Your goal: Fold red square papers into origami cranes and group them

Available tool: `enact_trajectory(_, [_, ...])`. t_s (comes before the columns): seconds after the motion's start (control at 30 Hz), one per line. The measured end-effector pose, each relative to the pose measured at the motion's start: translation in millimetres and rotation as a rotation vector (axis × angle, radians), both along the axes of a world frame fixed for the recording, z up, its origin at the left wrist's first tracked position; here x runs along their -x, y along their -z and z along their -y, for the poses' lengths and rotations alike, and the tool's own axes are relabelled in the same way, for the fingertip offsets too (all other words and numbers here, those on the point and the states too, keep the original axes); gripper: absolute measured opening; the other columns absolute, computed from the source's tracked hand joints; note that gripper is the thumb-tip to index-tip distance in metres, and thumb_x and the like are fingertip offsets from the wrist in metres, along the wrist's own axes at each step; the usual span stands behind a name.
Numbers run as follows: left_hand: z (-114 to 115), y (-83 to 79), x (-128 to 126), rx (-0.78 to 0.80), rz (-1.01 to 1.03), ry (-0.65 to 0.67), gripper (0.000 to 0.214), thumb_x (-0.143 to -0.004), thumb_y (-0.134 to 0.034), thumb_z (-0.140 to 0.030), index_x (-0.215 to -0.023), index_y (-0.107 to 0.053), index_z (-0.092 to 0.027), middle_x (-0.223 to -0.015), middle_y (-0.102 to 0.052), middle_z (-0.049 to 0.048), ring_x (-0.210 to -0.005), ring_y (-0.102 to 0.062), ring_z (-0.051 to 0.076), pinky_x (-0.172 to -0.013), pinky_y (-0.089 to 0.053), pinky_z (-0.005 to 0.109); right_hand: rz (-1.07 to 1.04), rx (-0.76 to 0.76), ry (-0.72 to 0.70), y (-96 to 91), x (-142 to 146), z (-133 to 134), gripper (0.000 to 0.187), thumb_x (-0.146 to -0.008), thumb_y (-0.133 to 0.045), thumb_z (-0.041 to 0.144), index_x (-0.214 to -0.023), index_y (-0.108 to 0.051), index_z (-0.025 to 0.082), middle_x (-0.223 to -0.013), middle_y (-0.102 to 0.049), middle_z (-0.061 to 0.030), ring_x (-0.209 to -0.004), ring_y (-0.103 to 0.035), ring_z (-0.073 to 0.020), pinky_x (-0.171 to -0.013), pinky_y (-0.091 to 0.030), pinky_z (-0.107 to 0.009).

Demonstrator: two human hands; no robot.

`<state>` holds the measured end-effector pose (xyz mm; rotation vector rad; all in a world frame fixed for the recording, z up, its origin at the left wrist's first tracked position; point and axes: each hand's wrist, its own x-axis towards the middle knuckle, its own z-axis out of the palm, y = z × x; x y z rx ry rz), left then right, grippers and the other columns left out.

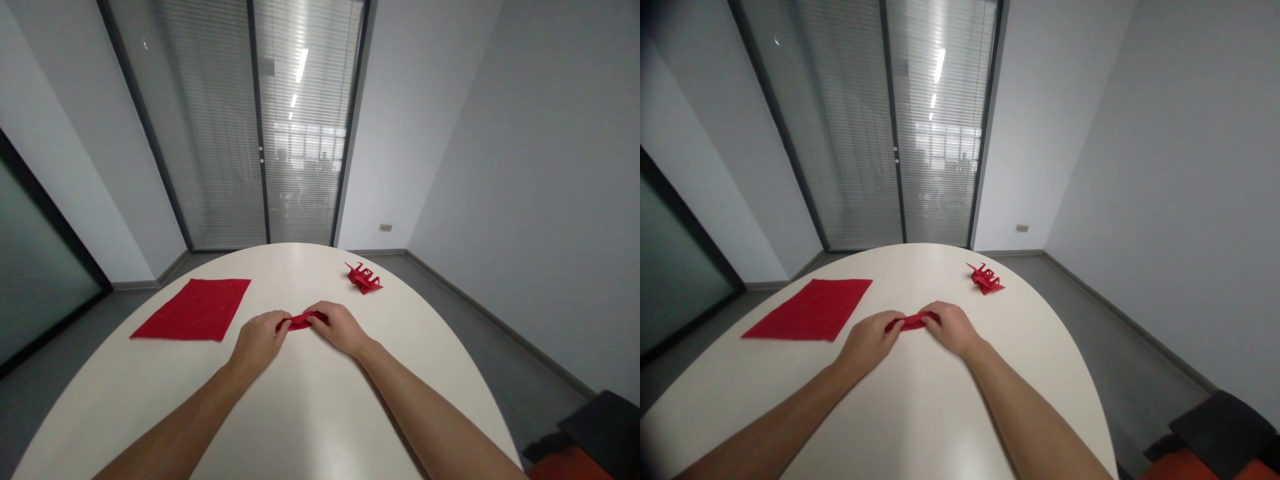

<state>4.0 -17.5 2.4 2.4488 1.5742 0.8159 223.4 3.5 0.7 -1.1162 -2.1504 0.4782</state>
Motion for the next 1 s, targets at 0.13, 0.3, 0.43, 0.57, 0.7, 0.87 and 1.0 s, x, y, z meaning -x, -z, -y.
enact_trajectory(0.13, [-1.5, 1.2, 1.0, 0.012, 0.038, -0.058, 0.024, -0.099, -0.044, -0.029, -0.101, -0.068, -0.025, -0.094, -0.076, 0.0008, -0.082, -0.069, 0.020, -0.071, -0.046, 0.029, -0.157, 0.040, 0.050, -1.0, 1.4, -1.0, 0.020, -0.091, -0.064, 0.025, -0.108, -0.072, 0.022, -0.105, -0.075, -0.0054, -0.095, -0.069, -0.0209, -0.088, -0.053, -0.034])
enact_trajectory(0.3, [-4.8, 5.0, 1.1, 0.025, 0.105, -0.129, 0.025, -0.099, -0.043, -0.030, -0.106, -0.066, -0.024, -0.099, -0.076, 0.0025, -0.085, -0.070, 0.020, -0.074, -0.047, 0.029, -0.335, 0.080, 0.036, 0.1, 0.2, -2.2, 0.043, -0.084, -0.074, 0.031, -0.125, -0.063, 0.022, -0.119, -0.070, -0.0077, -0.104, -0.068, -0.0224, -0.095, -0.053, -0.039])
enact_trajectory(0.43, [-5.8, 6.3, 0.9, 0.011, 0.164, -0.119, 0.027, -0.099, -0.042, -0.029, -0.113, -0.064, -0.024, -0.108, -0.075, 0.0030, -0.094, -0.070, 0.021, -0.081, -0.049, 0.030, -0.352, 0.019, -0.031, 1.1, 1.4, -2.0, 0.050, -0.079, -0.078, 0.025, -0.126, -0.062, 0.024, -0.125, -0.066, -0.0074, -0.113, -0.063, -0.0228, -0.100, -0.049, -0.039])
enact_trajectory(0.57, [-4.3, 5.4, 0.2, 0.019, 0.168, -0.096, 0.027, -0.099, -0.042, -0.028, -0.114, -0.064, -0.025, -0.106, -0.076, 0.0026, -0.092, -0.071, 0.020, -0.081, -0.048, 0.029, -0.357, 0.037, -0.008, 1.7, 3.7, -3.5, 0.034, -0.083, -0.074, 0.024, -0.116, -0.067, 0.023, -0.113, -0.071, -0.0064, -0.103, -0.066, -0.0213, -0.093, -0.051, -0.037])
enact_trajectory(0.7, [-1.6, 3.5, -1.2, 0.064, 0.078, -0.119, 0.026, -0.099, -0.042, -0.029, -0.110, -0.066, -0.027, -0.096, -0.077, 0.0014, -0.084, -0.071, 0.020, -0.071, -0.045, 0.028, -0.355, 0.084, 0.034, 4.0, 3.4, -6.2, 0.025, -0.082, -0.072, 0.020, -0.107, -0.071, 0.021, -0.106, -0.073, -0.0056, -0.097, -0.067, -0.0211, -0.090, -0.051, -0.036])
enact_trajectory(0.87, [0.9, 0.9, -3.0, 0.085, -0.127, -0.170, 0.025, -0.098, -0.044, -0.034, -0.099, -0.068, -0.026, -0.085, -0.075, 0.0032, -0.077, -0.070, 0.022, -0.062, -0.037, 0.028, -0.250, 0.065, 0.068, 10.3, -0.2, -7.8, 0.032, -0.081, -0.069, 0.013, -0.112, -0.070, 0.021, -0.110, -0.072, -0.0059, -0.099, -0.066, -0.0212, -0.091, -0.051, -0.037])
enact_trajectory(1.0, [0.8, -0.2, -3.1, 0.080, -0.192, -0.187, 0.027, -0.099, -0.043, -0.035, -0.095, -0.068, -0.025, -0.082, -0.074, 0.0033, -0.075, -0.069, 0.021, -0.060, -0.034, 0.028, -0.045, -0.113, 0.029, 7.3, -1.4, -3.6, 0.044, -0.080, -0.067, 0.009, -0.122, -0.067, 0.023, -0.124, -0.066, -0.0086, -0.111, -0.060, -0.0235, -0.098, -0.048, -0.040])
